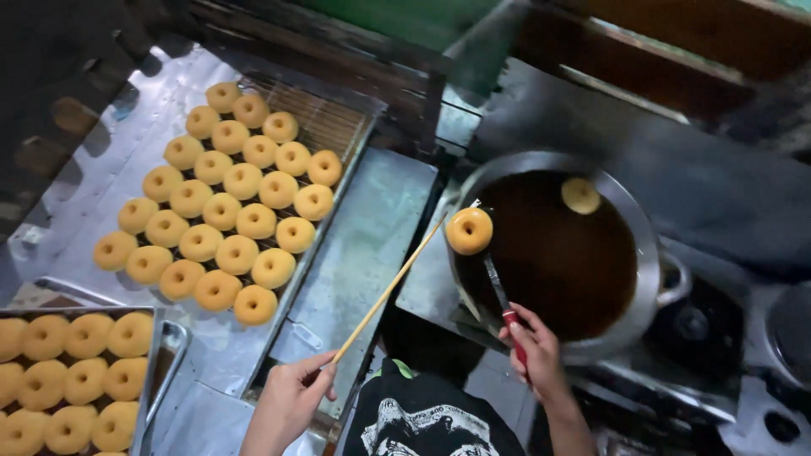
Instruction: Removing fried donuts from a large pot of oil using a slotted spoon and a wooden stick, and then placing raw dough rings into the oil to fry.
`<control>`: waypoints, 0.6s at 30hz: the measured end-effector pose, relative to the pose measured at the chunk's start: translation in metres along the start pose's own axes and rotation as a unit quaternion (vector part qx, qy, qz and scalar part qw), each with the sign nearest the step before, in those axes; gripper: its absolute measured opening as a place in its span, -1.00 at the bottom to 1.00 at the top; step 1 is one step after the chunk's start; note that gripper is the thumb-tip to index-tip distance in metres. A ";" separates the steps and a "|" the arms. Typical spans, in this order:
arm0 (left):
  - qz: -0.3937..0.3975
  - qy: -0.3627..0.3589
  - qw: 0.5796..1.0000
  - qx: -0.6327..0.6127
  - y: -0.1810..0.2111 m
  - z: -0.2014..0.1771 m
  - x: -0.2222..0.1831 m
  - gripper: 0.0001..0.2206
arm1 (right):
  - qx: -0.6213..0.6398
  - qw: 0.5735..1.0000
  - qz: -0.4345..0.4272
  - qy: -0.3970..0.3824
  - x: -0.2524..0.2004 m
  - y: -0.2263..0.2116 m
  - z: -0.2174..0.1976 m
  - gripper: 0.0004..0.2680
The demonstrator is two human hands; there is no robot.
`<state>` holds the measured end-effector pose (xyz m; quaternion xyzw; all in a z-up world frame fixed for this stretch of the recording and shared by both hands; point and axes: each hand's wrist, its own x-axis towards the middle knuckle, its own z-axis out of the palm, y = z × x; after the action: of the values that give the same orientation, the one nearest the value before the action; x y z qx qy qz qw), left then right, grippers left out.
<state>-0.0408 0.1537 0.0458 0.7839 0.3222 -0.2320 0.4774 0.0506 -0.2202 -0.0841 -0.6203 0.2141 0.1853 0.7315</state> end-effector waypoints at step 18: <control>-0.015 0.273 0.948 -0.166 -0.069 -0.091 0.096 -0.66 | -0.084 0.991 -0.011 -0.102 0.277 -0.027 0.316 -0.74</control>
<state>-0.0197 0.2856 -0.0202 0.7220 0.4860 0.0399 0.4908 0.3241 0.0887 -0.1686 -0.6600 0.1148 0.2568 0.6966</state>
